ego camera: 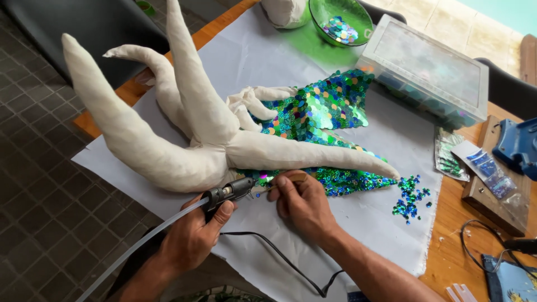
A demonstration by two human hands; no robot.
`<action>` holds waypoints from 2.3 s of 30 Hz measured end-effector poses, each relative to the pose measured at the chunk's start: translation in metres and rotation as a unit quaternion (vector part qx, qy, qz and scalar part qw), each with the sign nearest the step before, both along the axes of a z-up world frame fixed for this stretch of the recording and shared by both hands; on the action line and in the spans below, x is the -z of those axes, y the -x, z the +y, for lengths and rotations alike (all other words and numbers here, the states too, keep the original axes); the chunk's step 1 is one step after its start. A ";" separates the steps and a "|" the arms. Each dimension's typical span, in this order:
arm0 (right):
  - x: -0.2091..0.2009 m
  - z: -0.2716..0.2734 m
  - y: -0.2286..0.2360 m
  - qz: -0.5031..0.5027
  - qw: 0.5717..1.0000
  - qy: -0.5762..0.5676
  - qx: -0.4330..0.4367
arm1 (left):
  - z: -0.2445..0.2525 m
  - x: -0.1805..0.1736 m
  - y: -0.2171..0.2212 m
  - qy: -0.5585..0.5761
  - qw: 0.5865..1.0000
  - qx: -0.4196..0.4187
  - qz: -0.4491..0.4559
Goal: Using a hot glue gun to attach sequins to a fabric costume piece
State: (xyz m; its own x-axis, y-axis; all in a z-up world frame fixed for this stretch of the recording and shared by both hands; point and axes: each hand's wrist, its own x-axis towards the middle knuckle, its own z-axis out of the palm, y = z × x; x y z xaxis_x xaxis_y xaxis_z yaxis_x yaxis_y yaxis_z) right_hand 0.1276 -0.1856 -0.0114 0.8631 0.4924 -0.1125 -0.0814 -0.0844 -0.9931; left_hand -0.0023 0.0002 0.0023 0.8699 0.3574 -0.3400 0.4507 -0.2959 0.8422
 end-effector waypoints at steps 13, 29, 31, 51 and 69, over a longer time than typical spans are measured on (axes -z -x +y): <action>0.007 0.001 0.014 -0.305 0.947 0.100 -0.016 | 0.000 0.003 0.001 0.028 1.000 -0.014 0.000; 0.005 0.006 0.009 -0.277 0.948 0.156 -0.028 | 0.001 0.000 -0.001 0.021 1.000 0.000 0.007; -0.002 0.011 0.013 -0.235 0.955 0.179 -0.012 | 0.001 0.001 0.002 0.016 1.000 0.007 0.002; -0.013 0.021 0.026 -0.030 0.993 0.048 0.107 | 0.001 -0.001 0.000 0.019 1.000 -0.004 0.022; -0.002 0.014 0.026 0.004 0.979 -0.115 0.167 | 0.003 0.008 0.002 0.032 0.999 -0.005 0.012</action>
State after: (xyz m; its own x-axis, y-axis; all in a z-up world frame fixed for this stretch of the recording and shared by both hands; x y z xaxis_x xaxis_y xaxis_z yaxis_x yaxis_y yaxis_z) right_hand 0.1016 -0.1717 -0.0098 0.9800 0.1951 -0.0397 -0.0743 0.1733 -0.9821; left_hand -0.0040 0.0028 -0.0057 0.8576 0.3434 -0.3829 0.4734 -0.2362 0.8486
